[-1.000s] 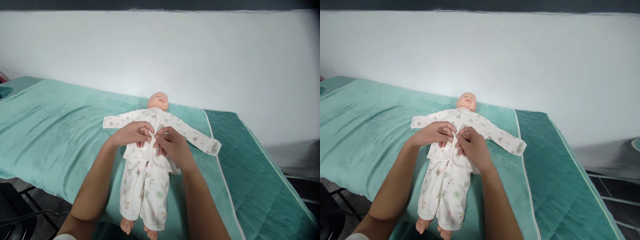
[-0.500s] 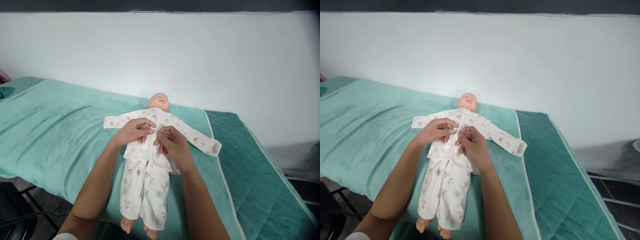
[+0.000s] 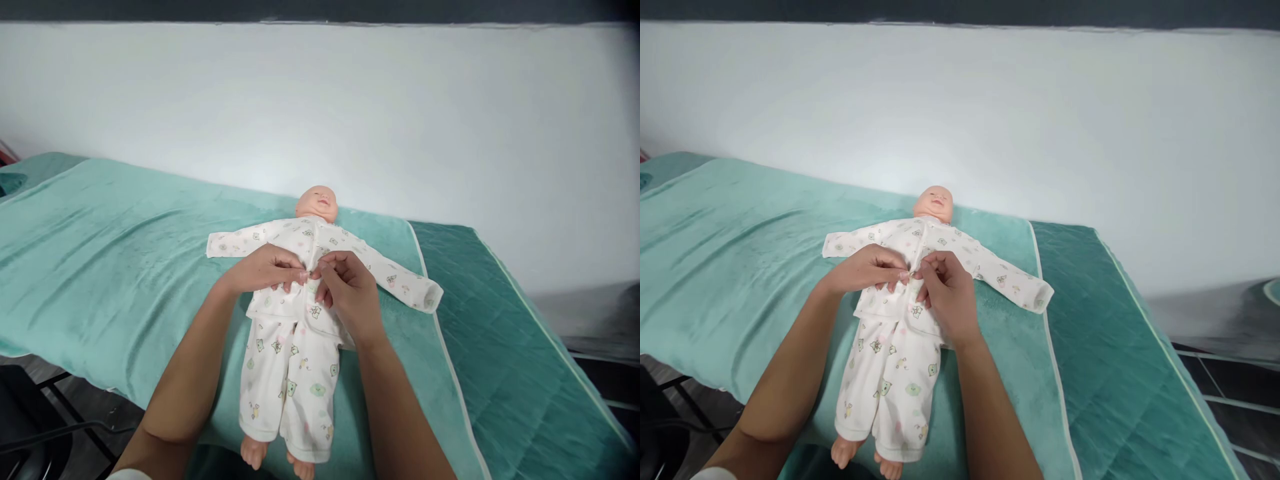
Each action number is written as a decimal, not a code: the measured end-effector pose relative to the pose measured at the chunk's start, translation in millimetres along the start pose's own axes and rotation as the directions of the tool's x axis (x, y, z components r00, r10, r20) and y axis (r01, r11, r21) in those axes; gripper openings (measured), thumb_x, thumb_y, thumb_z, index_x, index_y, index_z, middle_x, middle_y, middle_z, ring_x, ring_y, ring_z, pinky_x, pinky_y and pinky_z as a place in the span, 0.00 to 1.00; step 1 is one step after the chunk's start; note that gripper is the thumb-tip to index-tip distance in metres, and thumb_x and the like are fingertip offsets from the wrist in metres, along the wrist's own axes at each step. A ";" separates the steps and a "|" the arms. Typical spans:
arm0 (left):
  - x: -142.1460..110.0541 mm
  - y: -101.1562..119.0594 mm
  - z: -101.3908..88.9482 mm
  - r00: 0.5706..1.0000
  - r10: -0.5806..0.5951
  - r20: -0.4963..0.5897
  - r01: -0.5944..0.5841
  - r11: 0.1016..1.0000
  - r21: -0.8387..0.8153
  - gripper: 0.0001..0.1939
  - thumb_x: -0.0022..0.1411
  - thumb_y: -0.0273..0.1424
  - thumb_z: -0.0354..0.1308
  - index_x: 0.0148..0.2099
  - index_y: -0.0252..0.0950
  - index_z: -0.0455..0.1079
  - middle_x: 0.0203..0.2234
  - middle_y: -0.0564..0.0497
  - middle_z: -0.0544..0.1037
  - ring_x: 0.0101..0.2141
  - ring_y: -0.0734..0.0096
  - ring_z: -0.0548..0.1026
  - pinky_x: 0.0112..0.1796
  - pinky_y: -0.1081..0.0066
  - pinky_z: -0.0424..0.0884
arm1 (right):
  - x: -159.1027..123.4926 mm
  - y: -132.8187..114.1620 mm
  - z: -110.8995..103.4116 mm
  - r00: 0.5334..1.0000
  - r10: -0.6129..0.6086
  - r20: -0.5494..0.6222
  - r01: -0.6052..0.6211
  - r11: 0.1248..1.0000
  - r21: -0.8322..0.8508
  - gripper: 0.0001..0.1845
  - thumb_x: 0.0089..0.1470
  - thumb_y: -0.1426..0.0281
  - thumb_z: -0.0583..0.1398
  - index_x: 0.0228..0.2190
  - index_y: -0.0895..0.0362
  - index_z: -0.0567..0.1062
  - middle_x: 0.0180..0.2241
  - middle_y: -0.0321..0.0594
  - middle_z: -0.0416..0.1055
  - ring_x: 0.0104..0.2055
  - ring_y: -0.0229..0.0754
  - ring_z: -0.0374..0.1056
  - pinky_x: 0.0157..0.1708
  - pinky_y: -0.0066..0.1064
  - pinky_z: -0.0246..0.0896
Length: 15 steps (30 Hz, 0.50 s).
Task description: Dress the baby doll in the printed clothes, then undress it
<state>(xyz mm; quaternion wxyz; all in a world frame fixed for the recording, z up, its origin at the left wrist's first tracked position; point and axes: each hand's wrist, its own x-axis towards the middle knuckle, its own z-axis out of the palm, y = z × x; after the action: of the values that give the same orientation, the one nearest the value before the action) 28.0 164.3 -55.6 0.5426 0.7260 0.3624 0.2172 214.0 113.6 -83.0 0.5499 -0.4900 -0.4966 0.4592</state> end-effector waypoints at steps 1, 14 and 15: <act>0.2 -0.5 0.0 1.000 0.003 0.005 -0.003 1.000 -0.012 0.17 0.61 0.45 0.61 0.33 0.34 0.76 0.22 0.52 0.74 0.25 0.76 0.71 0.23 0.78 0.64 | 0.1 1.2 0.9 1.000 -0.008 0.001 0.008 1.000 -0.003 0.10 0.57 0.61 0.62 0.35 0.53 0.70 0.26 0.31 0.72 0.16 0.32 0.64 0.14 0.24 0.55; 24.0 -19.3 21.4 0.771 0.433 -0.467 -0.336 0.899 0.280 0.12 0.68 0.35 0.54 0.50 0.40 0.75 0.52 0.46 0.77 0.53 0.63 0.73 0.53 0.62 0.70 | -39.5 -56.7 -18.1 0.358 -0.331 0.873 0.121 0.944 0.308 0.17 0.63 0.58 0.56 0.27 0.51 0.76 0.29 0.38 0.77 0.31 0.39 0.75 0.33 0.28 0.70; 26.9 -21.7 21.3 0.752 0.507 -0.420 -0.377 0.855 0.357 0.14 0.68 0.35 0.54 0.52 0.41 0.75 0.54 0.46 0.76 0.58 0.61 0.70 0.58 0.59 0.66 | -44.5 -61.1 -17.7 0.223 -0.401 0.889 0.119 0.916 0.383 0.20 0.64 0.56 0.54 0.25 0.50 0.75 0.29 0.36 0.76 0.30 0.37 0.75 0.33 0.25 0.70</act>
<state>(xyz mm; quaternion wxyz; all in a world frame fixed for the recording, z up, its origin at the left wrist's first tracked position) 54.1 174.6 -84.9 0.2661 0.7719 0.3311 0.4730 229.0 62.0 -27.0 0.2618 0.0446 -0.7425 0.6150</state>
